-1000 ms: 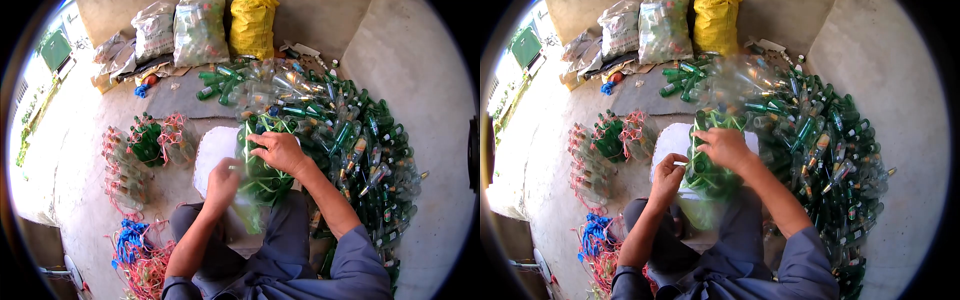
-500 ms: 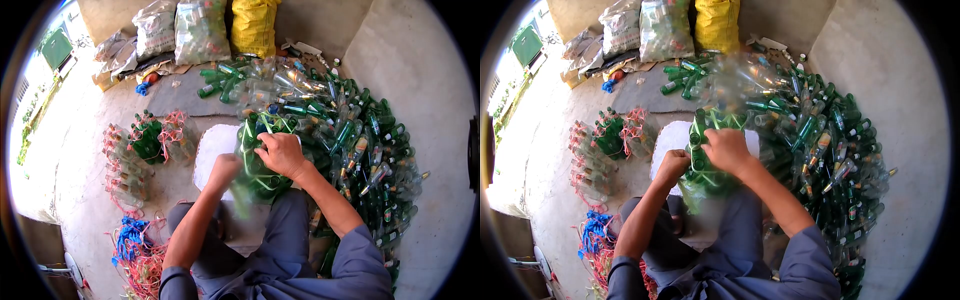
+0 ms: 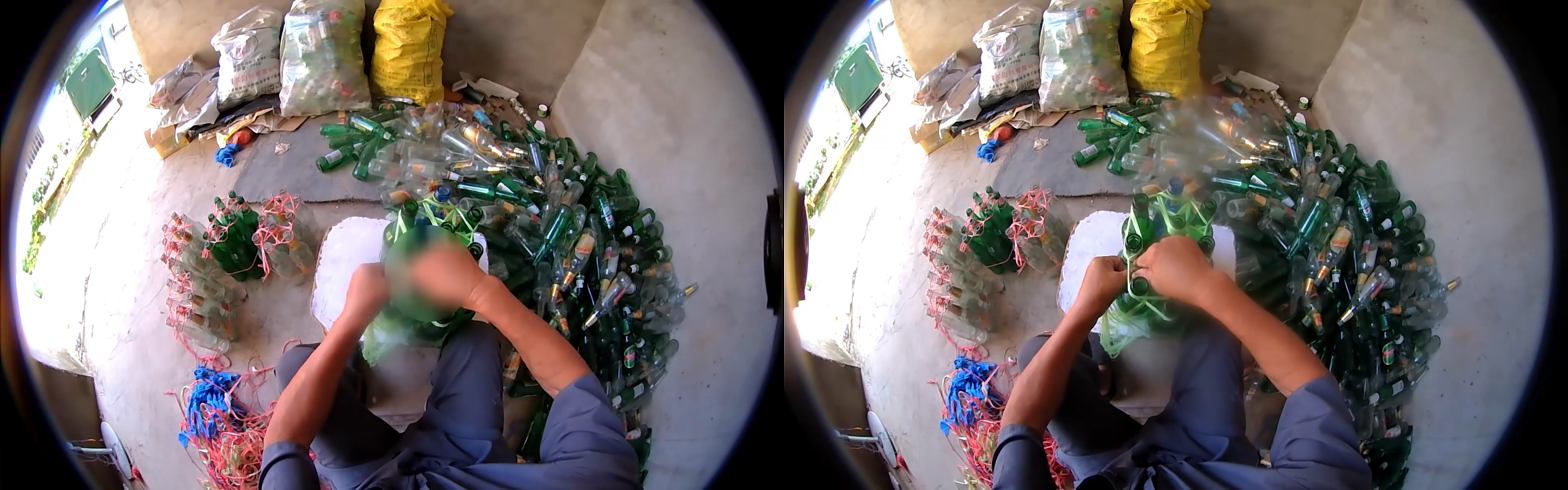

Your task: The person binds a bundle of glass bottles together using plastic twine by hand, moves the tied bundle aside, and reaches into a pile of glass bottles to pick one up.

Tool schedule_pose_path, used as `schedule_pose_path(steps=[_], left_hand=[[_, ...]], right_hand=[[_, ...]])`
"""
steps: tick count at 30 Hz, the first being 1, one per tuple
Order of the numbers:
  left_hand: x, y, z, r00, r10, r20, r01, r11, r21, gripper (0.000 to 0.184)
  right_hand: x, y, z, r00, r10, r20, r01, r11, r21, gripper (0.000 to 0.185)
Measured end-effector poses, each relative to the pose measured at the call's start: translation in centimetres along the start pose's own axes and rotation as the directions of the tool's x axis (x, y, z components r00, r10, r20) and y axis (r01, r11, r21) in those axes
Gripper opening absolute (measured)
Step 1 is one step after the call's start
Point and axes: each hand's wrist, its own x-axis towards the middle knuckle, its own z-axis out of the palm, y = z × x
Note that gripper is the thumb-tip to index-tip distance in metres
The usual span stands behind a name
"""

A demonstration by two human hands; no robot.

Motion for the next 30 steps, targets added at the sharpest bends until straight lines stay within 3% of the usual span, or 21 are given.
schedule_pose_path(steps=[5,14,18,20,23,25,27,29,30], left_hand=[[-0.7,1.0,-0.1,0.998,-0.041,0.047,0.046,0.992,-0.117,0.03],[-1.7,2.1,-0.9,0.985,-0.066,0.161,0.115,0.94,-0.322,0.018],[-1.6,2.1,-0.7,0.975,-0.113,0.19,0.175,0.918,-0.356,0.016],[-1.3,1.2,-0.7,0.981,-0.069,0.181,0.124,0.941,-0.315,0.015],[-1.1,1.2,-1.0,0.982,-0.043,0.185,0.095,0.955,-0.28,0.015],[-1.0,1.2,-1.1,0.982,-0.036,0.187,0.081,0.967,-0.242,0.016],[-0.7,0.8,-1.0,0.983,-0.024,0.183,0.058,0.982,-0.179,0.017],[-0.1,-0.4,-0.7,0.985,-0.022,0.174,0.054,0.982,-0.182,0.019],[-0.1,-0.4,-0.7,0.985,-0.021,0.172,0.053,0.982,-0.183,0.019]], right_hand=[[0.4,1.4,1.1,0.999,0.047,0.018,-0.05,0.939,0.34,0.019],[0.2,1.4,1.5,0.98,0.198,-0.011,-0.148,0.766,0.626,0.02],[-0.1,1.3,1.3,0.976,0.21,-0.054,-0.135,0.784,0.606,0.02],[0.1,1.2,1.4,0.97,0.227,-0.085,-0.137,0.804,0.579,0.021],[0.2,0.1,1.8,0.942,0.272,-0.196,-0.222,0.944,0.246,0.024],[0.4,0.9,3.5,0.897,0.279,-0.342,-0.193,0.945,0.266,0.026],[0.5,1.6,4.6,0.879,0.276,-0.389,-0.182,0.948,0.26,0.027],[0.7,2.2,4.9,0.901,0.264,-0.344,-0.193,0.954,0.228,0.028],[1.0,2.1,4.2,0.9,0.31,-0.307,-0.204,0.921,0.333,0.03]])
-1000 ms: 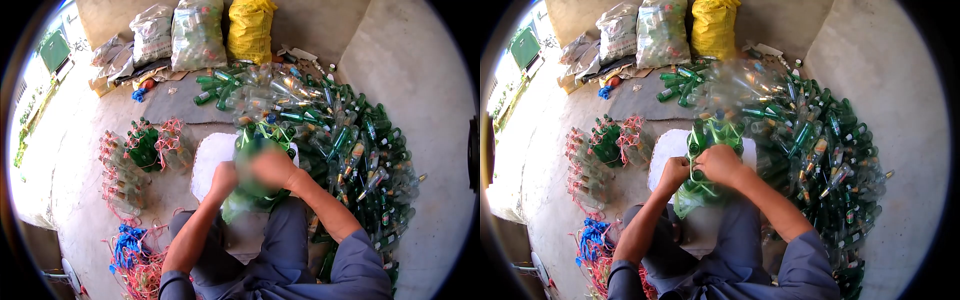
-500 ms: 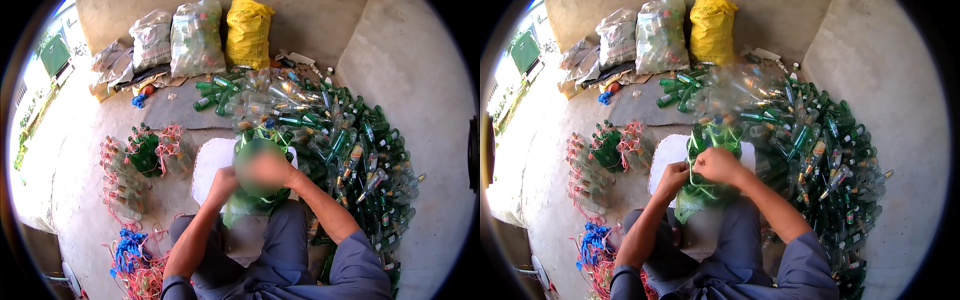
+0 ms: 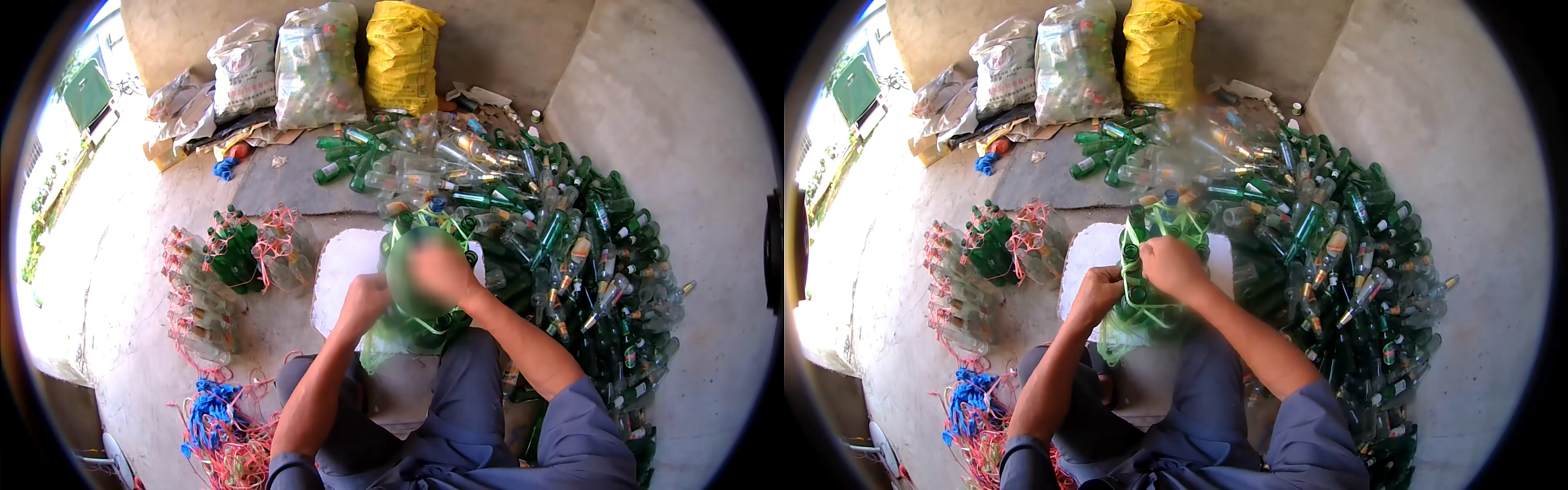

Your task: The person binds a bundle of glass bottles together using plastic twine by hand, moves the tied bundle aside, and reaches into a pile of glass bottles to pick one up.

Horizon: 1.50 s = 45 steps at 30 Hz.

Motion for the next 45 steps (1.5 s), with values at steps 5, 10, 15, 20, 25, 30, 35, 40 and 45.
schedule_pose_path(steps=[5,10,15,20,25,30,35,40,45], left_hand=[[0.5,-0.7,0.2,0.997,0.075,-0.03,-0.073,0.995,0.067,0.016],[0.1,0.8,-0.2,1.0,-0.009,0.008,0.008,0.991,0.136,0.021],[-0.9,2.3,-0.9,0.999,0.015,0.037,-0.023,0.973,0.231,0.022],[-2.7,3.8,-1.5,0.987,0.157,-0.04,-0.134,0.929,0.346,0.019],[-3.3,3.8,-2.0,0.964,0.179,-0.199,-0.162,0.982,0.096,0.011],[-3.3,5.1,-2.8,0.843,0.428,-0.327,-0.537,0.717,-0.445,0.009],[-4.1,5.4,-3.9,0.91,0.325,-0.259,-0.39,0.454,-0.801,0.011],[-3.3,5.4,-4.9,0.932,0.231,-0.278,-0.348,0.369,-0.862,0.01],[-1.4,5.7,-6.3,0.922,0.213,-0.323,-0.365,0.755,-0.545,0.015]], right_hand=[[1.4,-2.7,-2.5,0.949,0.272,0.157,-0.313,0.863,0.397,0.034],[2.2,-2.9,-3.5,0.898,0.332,0.288,-0.437,0.741,0.509,0.024],[2.9,-1.6,-2.8,0.885,0.336,0.322,-0.463,0.701,0.542,0.019],[3.0,3.3,0.0,0.976,-0.214,-0.024,0.213,0.943,0.256,0.016],[2.7,0.5,-2.5,0.873,0.307,0.379,-0.487,0.514,0.706,0.016],[3.5,-3.8,-6.0,0.724,0.424,0.544,-0.678,0.295,0.673,0.01],[3.3,-5.4,-5.3,0.774,0.416,0.477,-0.632,0.542,0.553,0.016],[1.8,-5.5,-6.8,0.937,0.246,0.25,-0.344,0.784,0.516,0.017],[1.2,-4.3,-9.9,0.982,0.17,-0.088,-0.124,0.916,0.381,0.012]])
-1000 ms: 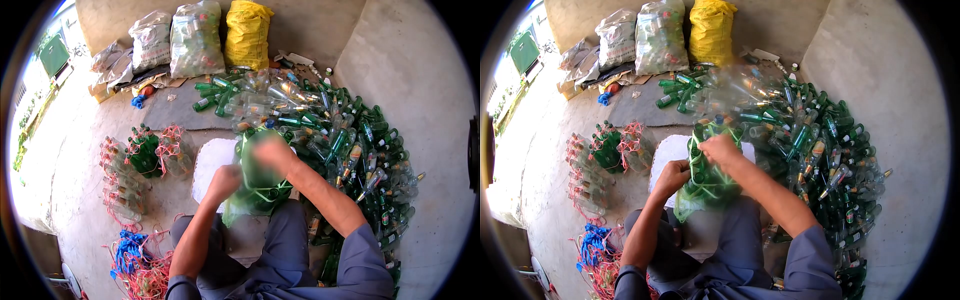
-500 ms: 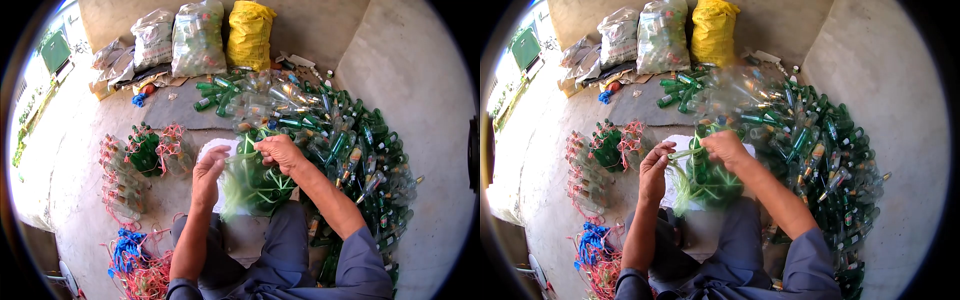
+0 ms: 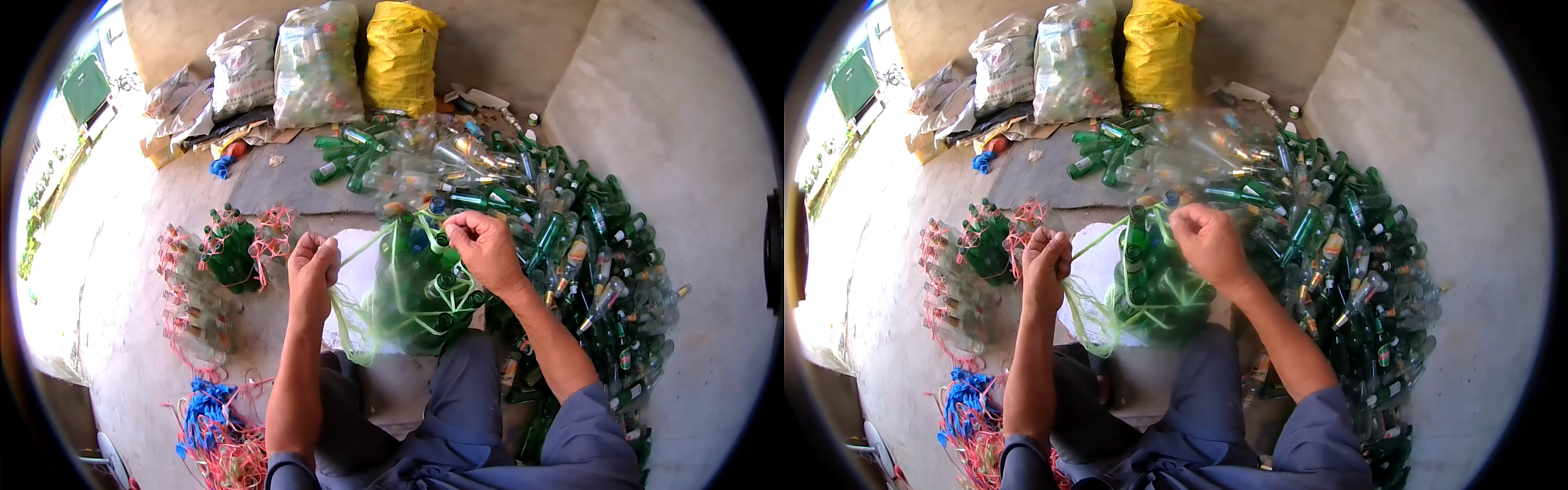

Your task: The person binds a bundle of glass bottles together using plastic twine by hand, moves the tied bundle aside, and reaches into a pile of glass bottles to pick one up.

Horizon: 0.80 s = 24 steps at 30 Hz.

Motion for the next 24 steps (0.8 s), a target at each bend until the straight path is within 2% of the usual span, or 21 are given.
schedule_pose_path(steps=[2,4,5,6,7,8,9,10,11,13,14,15,16,17,19,21,24], left_hand=[[0.8,-0.7,-0.2,1.0,0.01,-0.025,-0.005,0.98,0.197,0.015],[1.3,-1.2,-0.1,0.996,0.091,0.019,-0.09,0.901,0.425,0.014],[1.6,-1.5,-0.1,0.991,0.125,0.049,-0.132,0.837,0.532,0.014],[2.1,-1.7,-0.2,0.973,0.209,0.093,-0.216,0.709,0.671,0.015],[2.2,-1.8,-0.3,0.978,0.169,0.123,-0.201,0.6,0.775,0.017],[2.3,-1.7,-0.5,0.981,0.127,0.146,-0.19,0.475,0.859,0.02],[2.3,-1.0,-0.2,0.983,0.083,0.162,-0.181,0.339,0.923,0.024],[2.7,-0.2,0.0,0.992,-0.027,0.125,-0.113,0.282,0.953,0.025],[3.2,-0.2,-0.2,0.99,-0.049,0.131,-0.116,0.239,0.964,0.023],[4.0,-0.1,-0.5,0.986,-0.093,0.138,-0.123,0.152,0.981,0.023],[4.4,0.0,-0.4,0.988,-0.094,0.126,-0.104,0.206,0.973,0.026],[4.9,0.2,-0.2,0.99,-0.068,0.127,-0.114,0.175,0.978,0.026],[5.4,0.5,0.0,0.991,-0.043,0.13,-0.122,0.143,0.982,0.026],[6.0,0.8,0.3,0.991,-0.018,0.133,-0.13,0.113,0.985,0.027],[7.0,2.0,1.8,0.984,0.074,0.161,-0.171,0.149,0.974,0.026],[7.9,3.1,3.8,0.995,0.048,0.091,-0.099,0.203,0.974,0.026],[9.5,2.8,5.7,0.995,-0.078,0.061,0.004,0.646,0.764,0.026]], right_hand=[[0.6,-0.2,-1.1,0.992,-0.099,-0.079,0.091,0.992,-0.092,0.013],[1.6,0.2,-2.2,0.976,-0.193,-0.097,0.174,0.969,-0.175,0.018],[2.3,0.6,-2.3,0.962,-0.261,-0.08,0.235,0.941,-0.244,0.02],[3.1,1.1,-2.4,0.943,-0.327,-0.059,0.294,0.903,-0.312,0.021],[3.8,1.5,-2.5,0.92,-0.391,-0.033,0.35,0.857,-0.379,0.023],[4.3,2.2,-2.3,0.951,-0.308,0.002,0.292,0.901,-0.32,0.028],[4.9,2.8,-1.9,0.945,-0.326,0.035,0.32,0.894,-0.314,0.029],[5.4,3.3,-1.4,0.936,-0.344,0.07,0.349,0.886,-0.305,0.029],[5.6,3.8,-0.9,0.927,-0.361,0.105,0.376,0.879,-0.295,0.03],[5.5,4.5,-0.2,0.941,-0.273,0.201,0.326,0.892,-0.313,0.045],[5.2,5.5,0.3,0.939,-0.256,0.23,0.323,0.886,-0.333,0.049],[5.0,5.6,0.7,0.937,-0.237,0.256,0.319,0.88,-0.353,0.054],[5.0,5.7,0.6,0.939,-0.171,0.297,0.28,0.883,-0.377,0.069],[4.9,5.7,0.7,0.939,-0.173,0.297,0.287,0.869,-0.404,0.072],[4.5,5.7,0.8,0.939,-0.171,0.298,0.298,0.838,-0.456,0.076],[4.3,5.9,0.9,0.938,-0.186,0.293,0.311,0.823,-0.475,0.084],[4.1,5.7,1.0,0.932,-0.208,0.297,0.343,0.771,-0.536,0.086]])
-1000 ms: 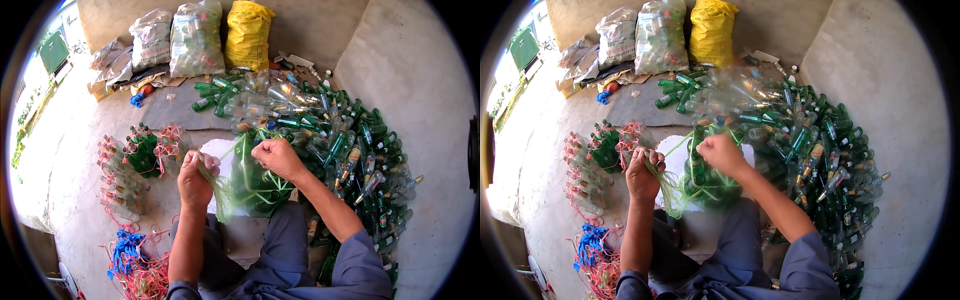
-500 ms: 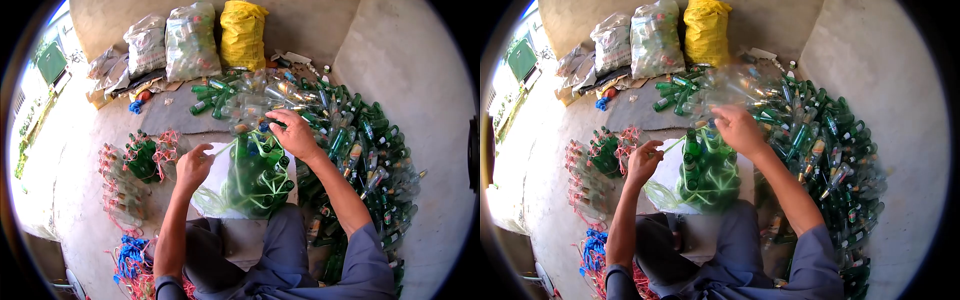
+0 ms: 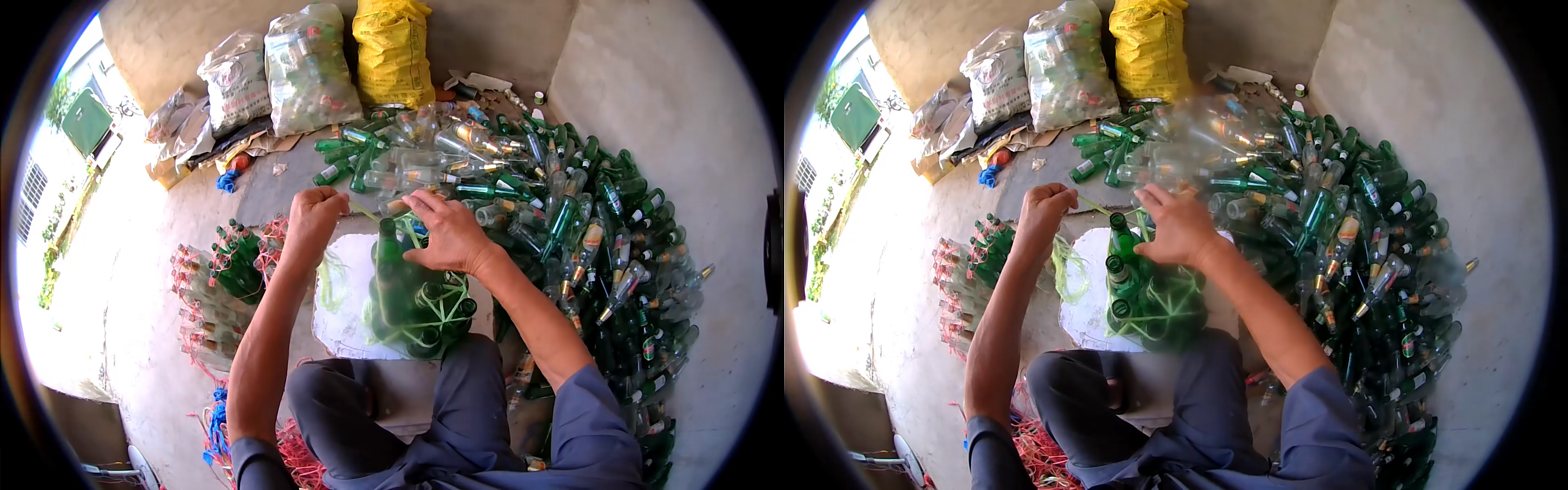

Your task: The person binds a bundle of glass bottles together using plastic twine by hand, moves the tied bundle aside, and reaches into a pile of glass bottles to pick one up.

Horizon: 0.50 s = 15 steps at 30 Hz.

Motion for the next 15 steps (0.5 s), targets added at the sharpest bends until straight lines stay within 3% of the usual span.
schedule_pose_path(steps=[3,5,6,8,9,11,15], left_hand=[[-0.8,3.2,2.8,0.993,0.065,0.102,-0.05,0.988,-0.143,0.025],[-2.0,4.7,4.9,0.967,0.176,0.187,-0.158,0.982,-0.106,0.022],[-2.0,4.0,5.7,0.942,0.243,0.233,-0.258,0.966,0.032,0.02],[-4.1,4.8,7.2,0.875,0.349,0.336,-0.464,0.803,0.373,0.019],[-4.8,3.7,7.8,0.799,0.459,0.39,-0.594,0.707,0.385,0.016],[-6.5,2.8,8.4,0.717,0.471,0.514,-0.693,0.562,0.452,0.012],[-8.6,2.7,8.7,0.746,0.528,0.405,-0.664,0.55,0.506,0.011]], right_hand=[[-0.1,0.0,0.1,1.0,-0.017,-0.022,0.017,1.0,-0.002,0.088],[-0.1,0.0,-0.1,0.999,-0.037,-0.038,0.038,0.999,0.037,0.087],[-0.1,0.2,0.0,0.999,-0.042,-0.035,0.044,0.998,0.049,0.085],[0.0,0.4,0.1,0.998,-0.055,-0.028,0.057,0.996,0.072,0.081],[0.1,0.7,0.2,0.997,-0.066,-0.033,0.068,0.996,0.058,0.08],[0.1,1.2,0.9,0.995,-0.09,-0.04,0.092,0.995,0.034,0.079],[0.3,1.4,0.8,0.995,-0.095,0.003,0.095,0.993,0.067,0.084]])
